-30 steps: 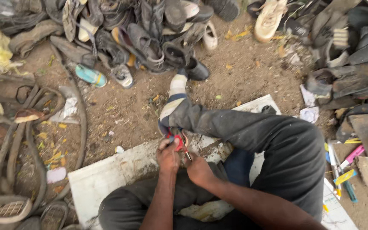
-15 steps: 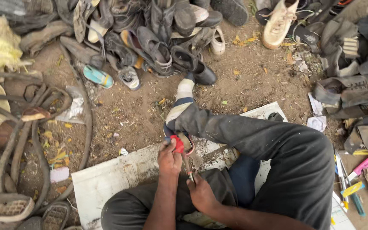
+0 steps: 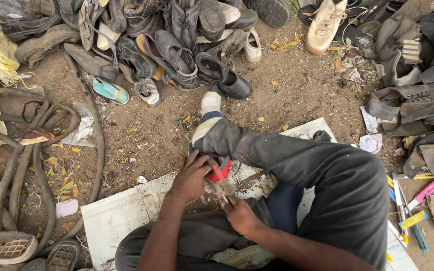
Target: The person sits on the ground and uses a knife to cut and scrape the soles and edges of several worn shoes. They handle multiple shoes one by one, prying apart layers and removing material from the soles.
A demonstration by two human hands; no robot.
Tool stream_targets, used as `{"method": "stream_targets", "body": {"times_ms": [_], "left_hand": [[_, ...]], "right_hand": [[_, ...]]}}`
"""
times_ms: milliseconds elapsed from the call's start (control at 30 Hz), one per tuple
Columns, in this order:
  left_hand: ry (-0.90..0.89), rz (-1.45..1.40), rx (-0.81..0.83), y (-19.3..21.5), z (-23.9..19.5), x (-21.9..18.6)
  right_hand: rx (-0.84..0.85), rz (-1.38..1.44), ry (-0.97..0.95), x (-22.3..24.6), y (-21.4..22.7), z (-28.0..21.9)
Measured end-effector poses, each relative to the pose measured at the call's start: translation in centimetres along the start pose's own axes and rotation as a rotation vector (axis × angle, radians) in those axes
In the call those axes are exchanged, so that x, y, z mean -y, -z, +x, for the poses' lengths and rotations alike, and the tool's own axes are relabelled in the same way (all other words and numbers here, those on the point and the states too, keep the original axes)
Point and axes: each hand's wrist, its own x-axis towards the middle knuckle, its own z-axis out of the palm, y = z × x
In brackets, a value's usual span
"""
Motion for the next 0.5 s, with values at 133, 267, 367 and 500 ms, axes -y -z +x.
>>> {"method": "stream_targets", "body": {"times_ms": [133, 267, 367, 500], "left_hand": [[-0.18, 0.348, 0.068, 0.8, 2.0, -1.2], [-0.009, 0.213, 0.144, 0.8, 2.7, -1.6], [-0.054, 0.256, 0.108, 0.9, 2.7, -2.3], [-0.198, 0.284, 0.009, 0.2, 2.1, -2.9]], "right_hand": [[0.032, 0.027, -0.046, 0.7, 1.4, 1.2], [-0.021, -0.256, 0.11, 0.1, 2.2, 2.0], [-0.033, -0.469, 0.112, 0.0, 3.7, 2.3], [-0.019, -0.567, 0.134, 0.0, 4.7, 2.4]]}}
